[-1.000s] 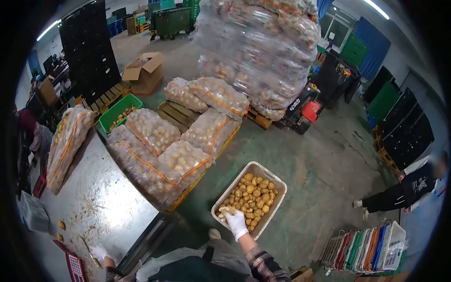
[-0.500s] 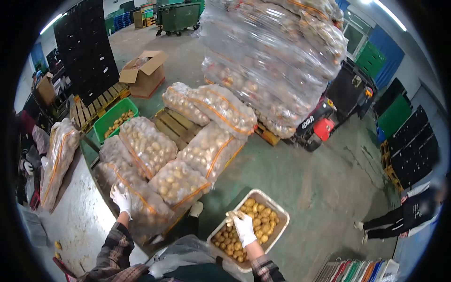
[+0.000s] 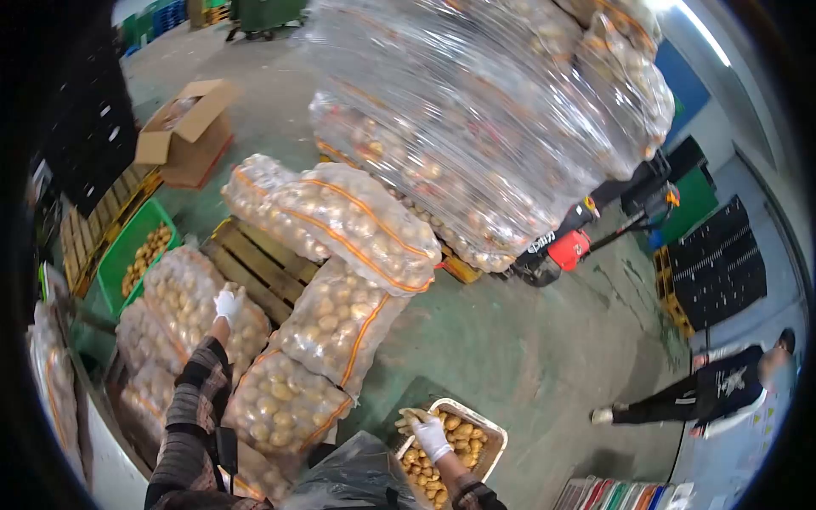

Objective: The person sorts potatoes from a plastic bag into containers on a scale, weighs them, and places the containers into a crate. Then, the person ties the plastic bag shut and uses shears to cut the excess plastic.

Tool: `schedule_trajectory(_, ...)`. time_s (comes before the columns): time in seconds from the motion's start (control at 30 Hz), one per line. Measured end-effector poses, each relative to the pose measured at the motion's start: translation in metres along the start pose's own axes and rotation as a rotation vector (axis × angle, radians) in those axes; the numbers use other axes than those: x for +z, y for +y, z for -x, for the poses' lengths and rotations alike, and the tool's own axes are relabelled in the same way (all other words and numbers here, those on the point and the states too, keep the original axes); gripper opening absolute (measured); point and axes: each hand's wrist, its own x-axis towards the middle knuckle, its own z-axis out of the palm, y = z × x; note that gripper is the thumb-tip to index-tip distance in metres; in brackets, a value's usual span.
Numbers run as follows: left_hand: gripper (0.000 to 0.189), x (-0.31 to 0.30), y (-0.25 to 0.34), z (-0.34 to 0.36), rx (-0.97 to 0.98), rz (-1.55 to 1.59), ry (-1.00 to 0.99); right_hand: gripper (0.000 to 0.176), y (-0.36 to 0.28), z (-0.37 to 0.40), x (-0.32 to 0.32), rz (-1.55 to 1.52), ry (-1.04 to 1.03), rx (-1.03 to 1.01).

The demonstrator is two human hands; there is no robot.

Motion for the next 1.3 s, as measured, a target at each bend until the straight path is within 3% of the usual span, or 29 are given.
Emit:
schedule_trajectory(0.1, 0.047, 0.002, 0.037, -0.064, 0.039, 0.059, 0.017, 0.034, -0.005, -0.067, -0.015, 0.025, 0.043, 0.032)
schedule_trajectory(0.17, 0.039, 0.023, 0.037, -0.122, 0.106, 0.271, 0.082, 0.036, -0.011, -0.139, -0.048, -0.128, 0.154, 0.059)
schedule_trajectory(0.23, 0.034, 0.04, 0.044, -0.173, 0.185, 0.321, 0.096, 0.029, 0.008, -0.247, -0.095, -0.472, 0.241, -0.04)
schedule_trajectory(0.3, 0.03, 0.068, 0.031, -0.24, 0.258, 0.322, 0.081, 0.023, -0.021, -0.337, -0.124, -0.268, 0.423, -0.024)
schedule_trajectory(0.37, 0.026, 0.085, 0.044, -0.282, 0.292, 0.561, 0.03, 0.03, -0.034, -0.421, -0.146, -0.351, 0.439, -0.035)
schedule_trajectory(0.4, 0.028, 0.086, 0.056, -0.297, 0.346, 0.461, 0.027, 0.034, -0.034, -0.464, -0.152, -0.326, 0.439, -0.054)
schedule_trajectory(0.43, 0.033, 0.085, 0.079, -0.302, 0.257, 0.614, -0.074, 0.039, -0.031, -0.5, -0.157, -0.301, 0.438, -0.068)
schedule_trajectory(0.5, 0.038, 0.087, 0.124, -0.304, 0.315, 0.559, -0.034, 0.042, -0.028, -0.543, -0.164, -0.151, 0.345, 0.024)
schedule_trajectory(0.53, 0.039, 0.097, 0.121, -0.326, 0.367, 0.501, -0.064, 0.043, -0.029, -0.555, -0.165, -0.065, 0.292, 0.067)
schedule_trajectory(0.6, 0.04, 0.104, 0.115, -0.357, 0.348, 0.273, 0.012, 0.038, -0.029, -0.551, -0.165, 0.498, 0.5, -0.05)
schedule_trajectory(0.67, 0.039, 0.096, 0.118, -0.369, 0.248, 0.13, 0.033, 0.032, -0.025, -0.518, -0.153, 0.129, 0.655, -0.091)
schedule_trajectory(0.7, 0.037, 0.098, 0.097, -0.386, 0.455, -0.245, 0.166, 0.029, -0.047, -0.488, -0.139, 0.107, 0.726, -0.046)
schedule_trajectory(0.73, 0.048, 0.07, 0.159, -0.348, 0.245, -0.537, -0.053, 0.02, -0.012, -0.485, -0.139, -0.032, 0.724, -0.244)
schedule_trajectory(0.77, 0.048, 0.096, 0.089, -0.388, 0.497, -0.458, 0.177, 0.015, -0.013, -0.466, -0.128, -0.257, 0.68, -0.116)
schedule_trajectory(0.8, 0.053, 0.084, 0.112, -0.384, 0.366, 0.193, -0.275, 0.016, -0.01, -0.449, -0.12, -0.285, 0.612, -0.152)
schedule_trajectory(0.83, 0.057, 0.074, 0.126, -0.372, 0.263, 0.433, -0.36, 0.018, -0.01, -0.433, -0.107, -0.188, 0.546, -0.183)
schedule_trajectory(0.9, 0.055, 0.053, 0.168, -0.356, 0.185, 0.426, -0.432, 0.018, -0.021, -0.412, -0.076, -0.087, 0.36, -0.033)
schedule_trajectory(0.97, 0.053, 0.053, 0.176, -0.362, 0.032, 0.475, -0.443, 0.021, -0.012, -0.413, -0.051, -0.184, 0.192, -0.022)
schedule_trajectory(1.0, 0.06, 0.057, 0.172, -0.371, 0.133, 0.312, -0.338, 0.021, -0.013, -0.423, -0.043, -0.141, 0.106, -0.008)
schedule_trajectory(1.07, 0.063, 0.062, 0.171, -0.376, 0.09, 0.399, -0.379, 0.024, -0.008, -0.448, -0.031, -0.06, -0.059, 0.032)
schedule_trajectory(1.2, 0.071, 0.068, 0.167, -0.368, 0.059, 0.459, -0.373, 0.028, 0.015, -0.471, -0.005, -0.094, -0.095, -0.086)
schedule_trajectory(1.3, 0.074, 0.073, 0.17, -0.352, 0.082, 0.546, -0.313, 0.027, -0.013, -0.473, 0.008, -0.335, -0.083, 0.116)
